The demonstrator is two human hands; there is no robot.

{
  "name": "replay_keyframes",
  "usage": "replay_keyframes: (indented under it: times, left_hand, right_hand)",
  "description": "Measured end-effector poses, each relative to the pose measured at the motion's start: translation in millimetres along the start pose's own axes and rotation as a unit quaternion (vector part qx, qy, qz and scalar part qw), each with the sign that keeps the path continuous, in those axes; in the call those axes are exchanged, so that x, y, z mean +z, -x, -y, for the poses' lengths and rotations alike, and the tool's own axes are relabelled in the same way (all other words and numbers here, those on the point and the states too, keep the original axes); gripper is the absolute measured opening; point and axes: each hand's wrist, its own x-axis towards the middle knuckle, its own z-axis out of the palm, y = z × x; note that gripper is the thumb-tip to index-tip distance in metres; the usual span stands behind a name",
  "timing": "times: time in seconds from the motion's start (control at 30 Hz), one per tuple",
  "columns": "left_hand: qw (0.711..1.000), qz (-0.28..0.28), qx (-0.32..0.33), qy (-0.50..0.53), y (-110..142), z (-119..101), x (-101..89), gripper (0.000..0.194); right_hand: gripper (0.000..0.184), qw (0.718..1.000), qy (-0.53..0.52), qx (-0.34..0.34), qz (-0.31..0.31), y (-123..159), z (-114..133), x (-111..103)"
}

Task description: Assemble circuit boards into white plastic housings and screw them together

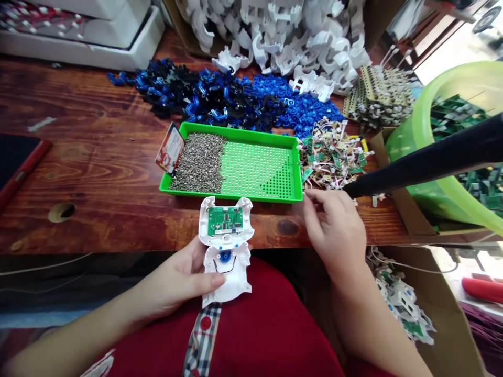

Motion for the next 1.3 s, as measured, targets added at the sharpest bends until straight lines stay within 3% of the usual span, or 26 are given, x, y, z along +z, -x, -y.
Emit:
replay_keyframes:
  times: [0.13,0.3,0.37,0.5,0.67,0.77,0.83,0.93,1.0,1.07,1.1,1.13,1.17,1.2,1.3]
  left_hand:
    - [1.000,0.023,-0.011,-0.007,-3.7,-8.9,5.4,0.061]
    - [0.992,-0.087,0.090,0.007,-22.3,-45.9,21.0,0.047]
    - [0.987,-0.124,0.100,-0.005,-33.1,-63.5,25.9,0.034]
    - [0.985,-0.132,0.077,-0.084,-53.7,-84.8,26.4,0.016]
    - [0.979,-0.133,0.056,-0.144,-65.1,-86.9,24.2,0.020]
    - [0.975,-0.127,0.032,-0.178,-59.9,-85.7,24.8,0.031]
    - [0.966,-0.142,0.020,-0.217,-51.8,-83.5,23.9,0.044]
    - [0.930,-0.196,0.031,-0.308,-33.4,-74.3,21.0,0.072]
    - [0.878,-0.232,0.099,-0.407,-18.2,-64.6,19.7,0.081]
    - [0.769,-0.245,0.232,-0.543,-4.1,-54.7,20.3,0.078]
    - [0.706,-0.233,0.290,-0.602,1.1,-50.6,21.1,0.074]
    - [0.662,-0.202,0.324,-0.645,4.5,-47.2,22.2,0.069]
    - [0.646,-0.165,0.328,-0.669,5.8,-44.7,23.1,0.063]
    - [0.650,-0.130,0.316,-0.679,5.2,-42.9,23.7,0.055]
    - [0.699,-0.089,0.270,-0.657,-2.9,-40.1,22.1,0.036]
  right_hand:
    - [0.024,0.996,0.066,0.028,0.060,-16.6,-20.2,13.2]
    - [0.033,0.977,0.112,0.121,0.134,-42.7,-16.5,25.3]
    - [0.035,0.972,0.113,0.149,0.142,-50.1,-13.9,29.2]
    - [0.037,0.966,0.100,0.180,0.154,-57.2,-13.9,34.4]
    - [0.033,0.977,0.059,0.176,0.108,-50.1,-16.0,33.0]
    - [0.034,0.984,0.040,0.163,0.054,-39.8,-13.1,29.2]
    - [0.034,0.993,0.009,0.120,-0.007,-32.8,-8.4,25.7]
    - [0.031,0.991,-0.108,0.014,-0.082,-23.2,3.6,18.7]
    - [0.032,0.977,-0.205,-0.027,-0.061,-17.4,14.3,13.2]
    - [0.037,0.956,-0.291,-0.048,0.010,-12.3,25.9,8.1]
    - [0.040,0.943,-0.321,-0.063,0.051,-10.1,31.6,6.1]
    - [0.042,0.931,-0.343,-0.083,0.092,-8.2,36.9,4.8]
    - [0.043,0.921,-0.354,-0.106,0.128,-6.5,41.6,4.3]
    - [0.044,0.915,-0.351,-0.128,0.152,-5.1,45.6,4.5]
    - [0.045,0.926,-0.296,-0.174,0.154,-1.2,52.7,9.4]
